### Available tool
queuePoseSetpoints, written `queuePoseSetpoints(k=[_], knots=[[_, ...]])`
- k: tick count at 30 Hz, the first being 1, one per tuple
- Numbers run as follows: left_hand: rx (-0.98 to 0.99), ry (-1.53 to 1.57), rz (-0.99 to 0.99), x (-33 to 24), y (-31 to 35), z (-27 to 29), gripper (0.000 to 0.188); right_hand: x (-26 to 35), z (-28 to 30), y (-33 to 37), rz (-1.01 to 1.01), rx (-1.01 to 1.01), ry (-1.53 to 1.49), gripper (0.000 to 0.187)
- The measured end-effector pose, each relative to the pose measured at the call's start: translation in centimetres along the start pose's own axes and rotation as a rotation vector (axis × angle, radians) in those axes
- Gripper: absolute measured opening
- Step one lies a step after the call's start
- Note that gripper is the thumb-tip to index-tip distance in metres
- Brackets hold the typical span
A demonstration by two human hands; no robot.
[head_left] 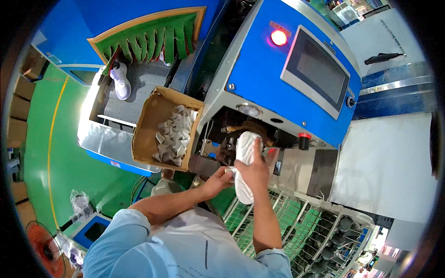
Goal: The person takes a white shoe upper from a conveyor belt, inserts a green plastic last into it, and then places the assembled piece into a heat-forming machine.
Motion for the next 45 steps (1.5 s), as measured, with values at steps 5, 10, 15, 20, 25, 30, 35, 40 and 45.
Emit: queuePoseSetpoints(k=[5,10,15,20,25,30,35,40,45], knots=[[-0.147,-0.829,0.152,-3.4,0.7,4.4,0.033,0.8,-2.4,-0.5,0.068,-0.289,-0.062,0.098],[-0.310,-0.398,0.024,-14.8,9.4,3.4,0.037,-0.6,-3.4,-1.6,0.071,-0.462,-0.018,0.097],[-0.521,-0.837,0.083,-17.7,9.8,8.4,0.038,-0.1,-3.4,-0.7,0.213,-0.606,-0.099,0.096],[-0.197,-0.796,0.140,-12.1,7.1,8.9,0.053,0.1,-3.5,0.4,0.391,-0.784,-0.117,0.093],[0.072,-0.482,0.396,-11.3,6.7,2.2,0.076,-0.9,-7.3,8.2,0.283,-0.767,0.043,0.084],[0.362,-0.036,0.951,-7.8,8.2,1.5,0.080,1.0,-6.0,18.1,0.367,-0.228,0.049,0.074],[0.255,-0.047,0.921,-4.3,9.2,4.2,0.048,-3.5,-9.0,10.1,-0.236,-0.001,-1.131,0.079],[0.164,-0.689,0.606,-5.9,9.6,7.4,0.033,1.2,-8.9,9.7,-0.010,-0.241,-1.707,0.082],[0.048,-0.623,0.520,-9.3,9.5,8.5,0.048,-8.6,-1.1,27.0,-0.030,-0.578,-0.809,0.087]])
Point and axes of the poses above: each hand's wrist, its own y-axis away from the middle knuckle, its own z-axis out of the back of the hand, x = y × z, the point moved 3 cm from there along -y, towards the middle knuckle
